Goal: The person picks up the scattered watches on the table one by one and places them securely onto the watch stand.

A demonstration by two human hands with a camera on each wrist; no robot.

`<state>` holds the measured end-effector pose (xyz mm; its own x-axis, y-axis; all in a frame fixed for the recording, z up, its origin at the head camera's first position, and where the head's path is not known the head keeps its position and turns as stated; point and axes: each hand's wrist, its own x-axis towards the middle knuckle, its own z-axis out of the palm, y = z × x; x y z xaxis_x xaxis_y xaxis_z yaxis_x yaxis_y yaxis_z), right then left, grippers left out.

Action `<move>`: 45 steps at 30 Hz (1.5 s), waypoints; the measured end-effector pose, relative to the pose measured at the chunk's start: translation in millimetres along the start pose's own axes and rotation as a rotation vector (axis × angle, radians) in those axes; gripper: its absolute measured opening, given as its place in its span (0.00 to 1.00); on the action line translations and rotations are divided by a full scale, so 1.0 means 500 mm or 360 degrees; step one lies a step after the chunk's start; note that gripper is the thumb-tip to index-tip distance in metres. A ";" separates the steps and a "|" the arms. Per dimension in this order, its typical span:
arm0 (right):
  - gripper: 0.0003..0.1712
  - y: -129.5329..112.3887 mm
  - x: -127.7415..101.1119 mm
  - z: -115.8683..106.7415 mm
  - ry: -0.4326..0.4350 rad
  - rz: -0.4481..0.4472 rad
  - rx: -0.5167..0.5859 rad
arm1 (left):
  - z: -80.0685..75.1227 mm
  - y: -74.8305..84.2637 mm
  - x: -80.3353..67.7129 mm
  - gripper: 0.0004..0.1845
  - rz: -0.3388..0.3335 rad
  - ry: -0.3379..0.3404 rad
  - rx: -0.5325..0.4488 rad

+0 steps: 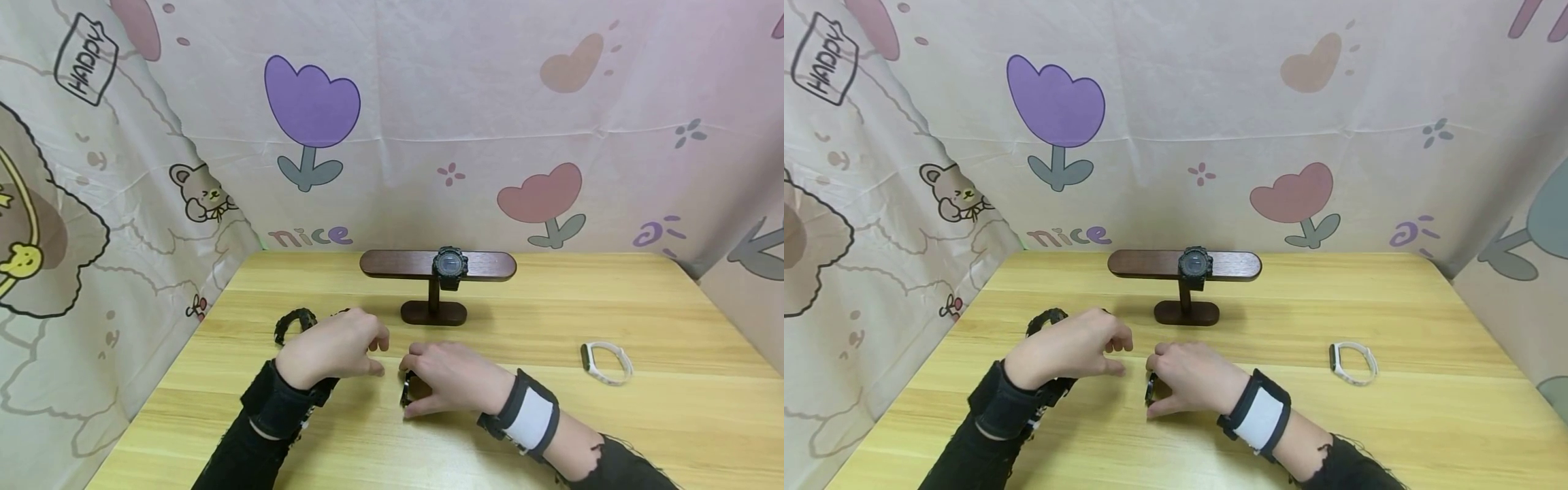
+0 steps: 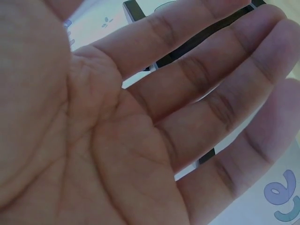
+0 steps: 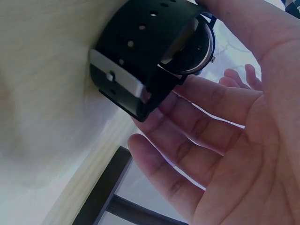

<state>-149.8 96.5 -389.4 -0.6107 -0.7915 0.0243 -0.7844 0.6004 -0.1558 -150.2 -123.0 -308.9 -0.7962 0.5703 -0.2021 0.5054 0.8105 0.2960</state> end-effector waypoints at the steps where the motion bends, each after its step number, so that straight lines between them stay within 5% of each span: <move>1: 0.29 0.000 0.000 0.000 0.0000 -0.0001 0.0002 | 0.000 0.000 0.000 0.11 -0.0001 0.0000 -0.0003; 20: 0.23 0.005 -0.005 -0.009 0.0017 -0.0028 0.0054 | 0.002 -0.005 0.003 0.14 -0.0021 -0.0003 -0.0034; 45: 0.28 0.040 -0.033 -0.072 0.0370 -0.0117 -0.0005 | -0.002 -0.011 0.001 0.16 0.0005 0.0036 -0.0044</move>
<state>-159.3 125.6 -357.5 -0.5602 -0.7857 0.2624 -0.8278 0.5427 -0.1422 -153.8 -127.4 -309.6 -0.8021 0.5694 -0.1800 0.4987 0.8046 0.3224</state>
